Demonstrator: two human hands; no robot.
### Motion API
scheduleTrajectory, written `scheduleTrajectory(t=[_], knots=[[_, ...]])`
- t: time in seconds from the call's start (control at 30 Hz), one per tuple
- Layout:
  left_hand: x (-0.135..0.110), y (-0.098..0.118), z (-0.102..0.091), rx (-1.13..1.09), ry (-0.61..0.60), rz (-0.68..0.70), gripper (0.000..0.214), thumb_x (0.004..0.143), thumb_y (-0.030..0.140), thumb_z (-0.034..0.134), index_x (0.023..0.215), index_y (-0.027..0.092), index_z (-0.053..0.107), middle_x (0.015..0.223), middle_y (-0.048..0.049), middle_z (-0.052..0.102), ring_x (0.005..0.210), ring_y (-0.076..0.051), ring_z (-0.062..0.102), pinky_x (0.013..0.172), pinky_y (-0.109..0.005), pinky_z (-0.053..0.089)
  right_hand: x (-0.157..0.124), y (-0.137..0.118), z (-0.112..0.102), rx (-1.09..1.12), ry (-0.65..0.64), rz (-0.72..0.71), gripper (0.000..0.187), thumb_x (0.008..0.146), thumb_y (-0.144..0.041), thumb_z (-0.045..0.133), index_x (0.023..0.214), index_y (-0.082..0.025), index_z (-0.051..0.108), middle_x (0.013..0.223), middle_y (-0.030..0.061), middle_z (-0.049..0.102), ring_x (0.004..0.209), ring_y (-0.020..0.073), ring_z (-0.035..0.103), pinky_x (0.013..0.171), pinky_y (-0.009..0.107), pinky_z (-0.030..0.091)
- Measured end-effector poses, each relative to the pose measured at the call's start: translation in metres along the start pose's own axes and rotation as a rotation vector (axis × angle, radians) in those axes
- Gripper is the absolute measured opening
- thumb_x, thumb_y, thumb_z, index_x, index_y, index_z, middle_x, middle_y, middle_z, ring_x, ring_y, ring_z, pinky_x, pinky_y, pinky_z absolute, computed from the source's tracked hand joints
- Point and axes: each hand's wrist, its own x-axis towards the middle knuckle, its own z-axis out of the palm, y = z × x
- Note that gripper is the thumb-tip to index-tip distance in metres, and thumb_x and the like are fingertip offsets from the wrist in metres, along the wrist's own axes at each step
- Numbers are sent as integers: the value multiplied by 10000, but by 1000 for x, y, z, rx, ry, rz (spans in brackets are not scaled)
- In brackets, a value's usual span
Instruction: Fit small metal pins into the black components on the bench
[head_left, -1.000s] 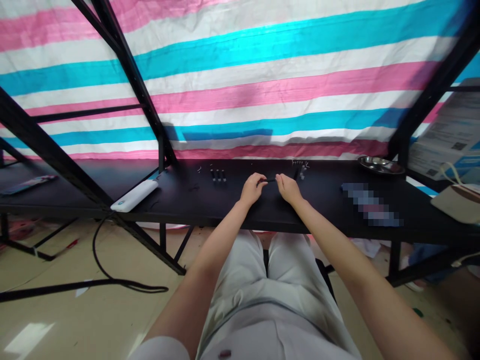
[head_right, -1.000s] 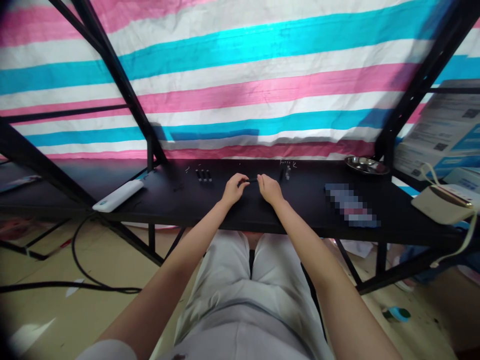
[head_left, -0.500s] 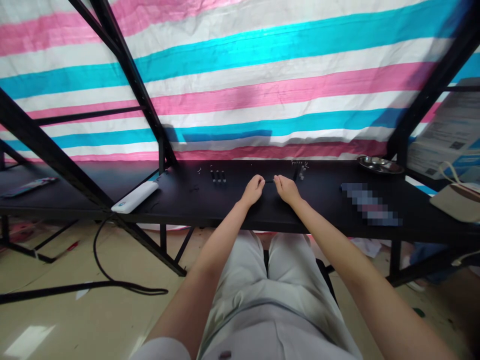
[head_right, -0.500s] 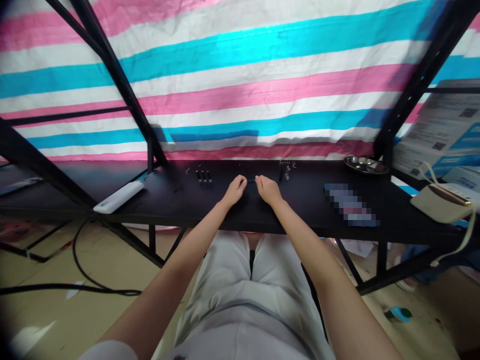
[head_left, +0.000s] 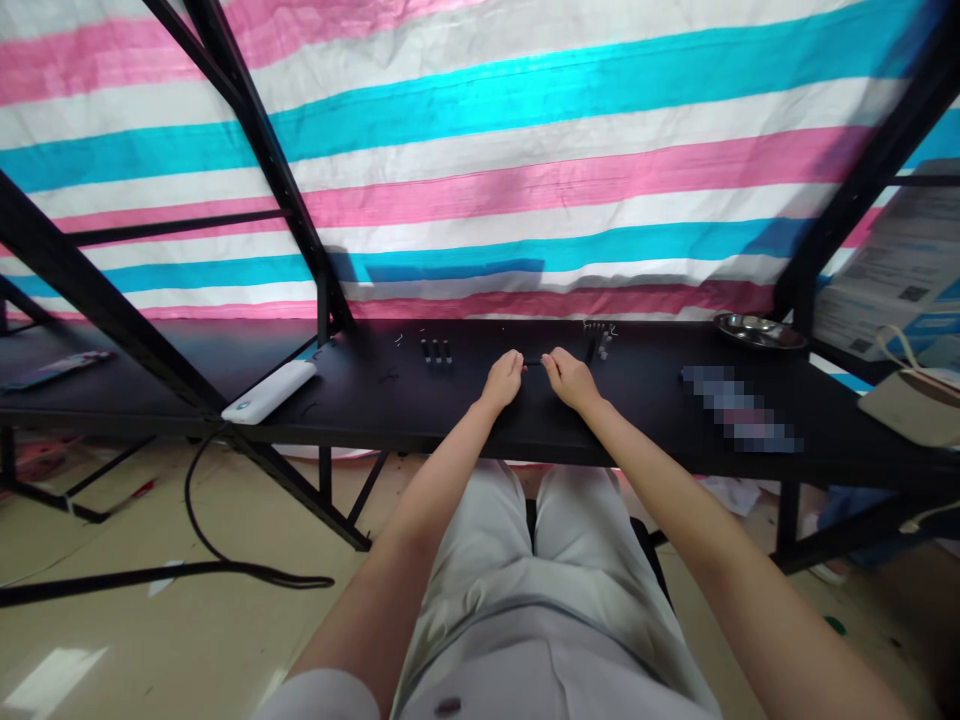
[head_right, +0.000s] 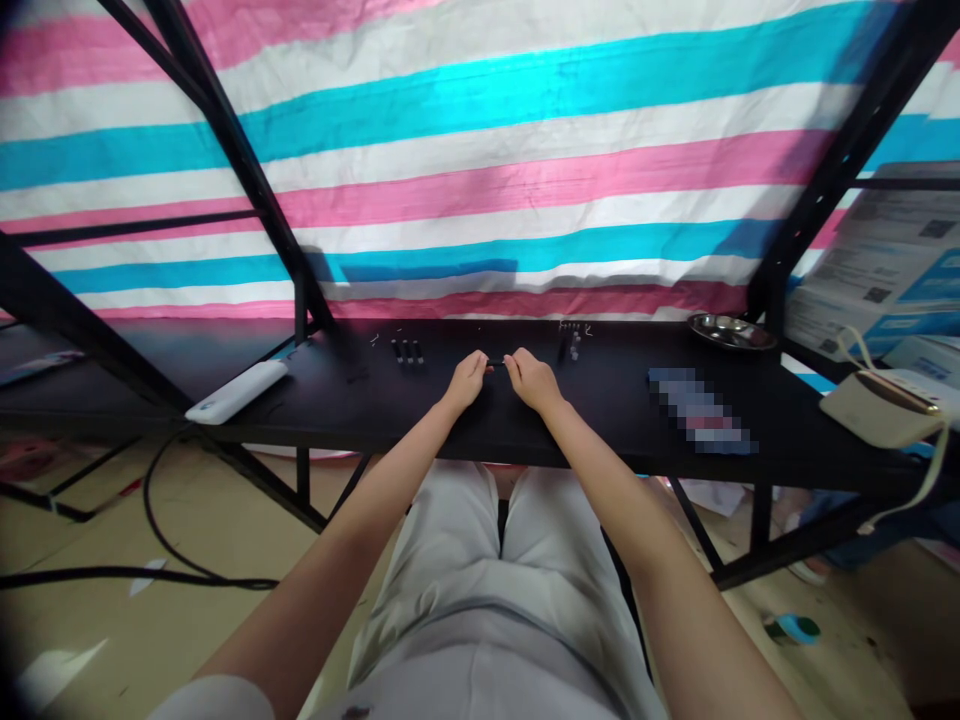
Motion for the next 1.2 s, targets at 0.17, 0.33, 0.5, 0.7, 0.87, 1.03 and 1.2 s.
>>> scheduleTrajectory(t=[0.17,0.33,0.5,0.7,0.87,1.03,1.2], knots=[[2,-3,1,-25,15,-41,286,931,310,289,701,192,410,721,-18,548,740,-146,576,735,-281,457,0,0,-1,99,44,-35,400,951,-410,198,851,-191,519,840,63,560,678,136,510,614,229,343],[2,-3,0,-49,34,-76,272,928,295,309,699,186,409,701,-9,538,716,-136,565,702,-255,438,1,2,1,243,127,-121,299,941,-378,283,851,-200,507,827,51,544,647,132,497,599,236,359],[3,-4,-1,-80,44,-109,279,929,274,312,687,183,418,680,-4,540,685,-131,550,699,-251,423,1,5,2,250,126,-135,264,937,-356,302,935,-200,515,885,62,558,682,137,529,620,238,387],[5,-8,0,-93,62,-138,295,928,261,328,670,178,445,664,-2,545,667,-125,536,710,-248,418,0,5,2,231,77,-77,279,933,-340,314,1068,-195,510,974,69,606,735,152,586,659,249,426],[4,-9,0,-90,53,-145,295,929,269,337,671,180,449,663,0,551,670,-126,540,709,-246,418,0,5,4,171,24,-90,309,930,-350,338,1118,-191,524,1065,78,608,858,173,603,700,255,443],[4,-8,0,-30,34,-148,302,933,272,327,670,182,444,673,-5,553,678,-131,543,698,-250,414,0,6,6,38,-24,-114,335,936,-383,324,1078,-206,570,1011,64,594,790,155,587,628,238,418],[4,-3,-2,72,26,-142,298,930,286,342,664,185,428,669,-6,542,655,-134,521,680,-254,396,0,5,4,-85,-70,-95,304,926,-358,357,1061,-229,596,1023,64,561,782,148,562,561,238,376]])
